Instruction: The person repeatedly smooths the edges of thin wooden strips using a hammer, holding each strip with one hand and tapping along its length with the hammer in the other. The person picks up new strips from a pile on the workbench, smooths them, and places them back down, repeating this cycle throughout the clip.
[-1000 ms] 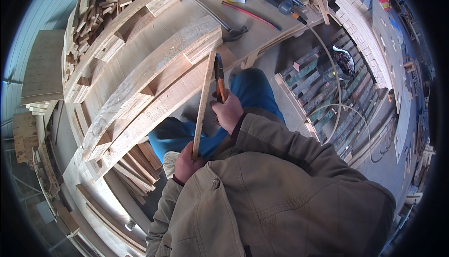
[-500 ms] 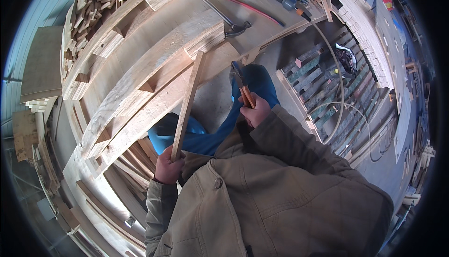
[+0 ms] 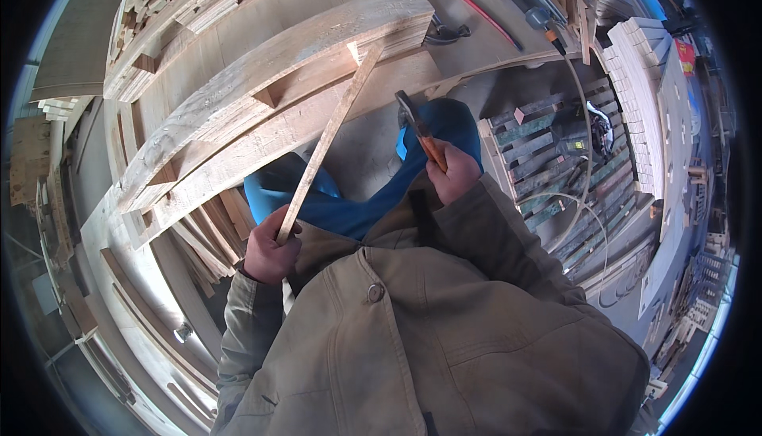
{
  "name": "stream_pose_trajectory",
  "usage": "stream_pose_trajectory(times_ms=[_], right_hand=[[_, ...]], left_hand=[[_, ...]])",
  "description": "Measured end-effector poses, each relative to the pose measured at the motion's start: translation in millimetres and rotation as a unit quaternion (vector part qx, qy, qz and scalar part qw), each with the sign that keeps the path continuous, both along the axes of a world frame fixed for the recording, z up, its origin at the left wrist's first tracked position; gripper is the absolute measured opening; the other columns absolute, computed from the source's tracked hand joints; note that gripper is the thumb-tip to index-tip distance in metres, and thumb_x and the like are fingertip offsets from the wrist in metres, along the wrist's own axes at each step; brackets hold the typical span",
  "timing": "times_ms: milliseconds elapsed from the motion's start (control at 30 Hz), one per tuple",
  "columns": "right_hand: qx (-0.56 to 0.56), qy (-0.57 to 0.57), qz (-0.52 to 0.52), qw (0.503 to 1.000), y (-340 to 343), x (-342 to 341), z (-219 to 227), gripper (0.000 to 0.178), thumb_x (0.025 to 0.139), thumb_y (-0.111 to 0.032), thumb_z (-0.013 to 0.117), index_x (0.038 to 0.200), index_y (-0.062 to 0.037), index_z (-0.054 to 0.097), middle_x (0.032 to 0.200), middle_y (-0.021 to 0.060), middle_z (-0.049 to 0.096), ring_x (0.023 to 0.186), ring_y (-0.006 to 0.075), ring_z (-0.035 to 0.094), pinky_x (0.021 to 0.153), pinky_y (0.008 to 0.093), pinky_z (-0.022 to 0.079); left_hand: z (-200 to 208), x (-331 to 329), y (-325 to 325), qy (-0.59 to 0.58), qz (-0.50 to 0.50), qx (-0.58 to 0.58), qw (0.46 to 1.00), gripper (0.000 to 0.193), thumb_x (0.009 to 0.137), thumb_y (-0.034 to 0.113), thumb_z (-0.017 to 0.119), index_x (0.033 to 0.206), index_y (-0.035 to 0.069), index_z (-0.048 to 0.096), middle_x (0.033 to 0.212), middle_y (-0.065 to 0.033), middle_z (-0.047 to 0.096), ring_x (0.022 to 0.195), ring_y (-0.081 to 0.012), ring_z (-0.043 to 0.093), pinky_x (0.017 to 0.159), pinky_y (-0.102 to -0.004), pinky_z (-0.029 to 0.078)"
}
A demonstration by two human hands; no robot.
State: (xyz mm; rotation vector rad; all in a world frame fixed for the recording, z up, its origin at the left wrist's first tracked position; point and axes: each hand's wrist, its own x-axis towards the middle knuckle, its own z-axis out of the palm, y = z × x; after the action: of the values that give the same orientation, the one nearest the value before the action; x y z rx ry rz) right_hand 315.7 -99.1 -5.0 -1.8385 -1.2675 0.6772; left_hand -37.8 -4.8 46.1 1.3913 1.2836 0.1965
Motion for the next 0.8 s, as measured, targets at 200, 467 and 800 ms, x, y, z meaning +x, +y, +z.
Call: stream_pose_trajectory(times_ms=[200,467,800], right_hand=[[-0.031,-0.081,0.048,0.995,6.6,-9.9,5.0,0.039,0.09,-0.008,0.065,0.129,-0.0049,0.061,0.115,0.0185,0.068,0.103,0.0407,0.067,0.087,0.0442,0.056],[-0.027,-0.008,0.038,0.999,1.5,-9.5,-7.9,0.041,0.089,-0.007,0.065,0.13,-0.0063,0.063,0.115,0.0186,0.068,0.102,0.0399,0.067,0.088,0.0431,0.055],[-0.117,0.15,-0.034,0.981,-0.6,14.3,-21.2,0.039,0.092,-0.009,0.064,0.13,-0.0016,0.064,0.095,0.0082,0.07,0.084,0.0157,0.068,0.079,0.0306,0.054]], left_hand=[[-0.6,-6.6,3.9,-0.063,-0.003,0.058,0.996,0.054,0.081,-0.001,0.057,0.133,0.003,0.064,0.091,-0.004,0.066,0.068,-0.0105,0.062,0.061,-0.0277,0.053],[1.1,-17.1,6.1,-0.11,-0.004,0.063,0.992,0.053,0.081,0.0,0.06,0.134,0.001,0.063,0.098,-0.0052,0.068,0.076,-0.0109,0.063,0.066,-0.0278,0.053],[47.7,-38.1,43.5,-0.179,0.129,0.156,0.963,0.037,0.082,0.023,0.073,0.108,-0.002,0.066,0.093,-0.005,0.066,0.084,-0.012,0.061,0.075,-0.0281,0.051]])
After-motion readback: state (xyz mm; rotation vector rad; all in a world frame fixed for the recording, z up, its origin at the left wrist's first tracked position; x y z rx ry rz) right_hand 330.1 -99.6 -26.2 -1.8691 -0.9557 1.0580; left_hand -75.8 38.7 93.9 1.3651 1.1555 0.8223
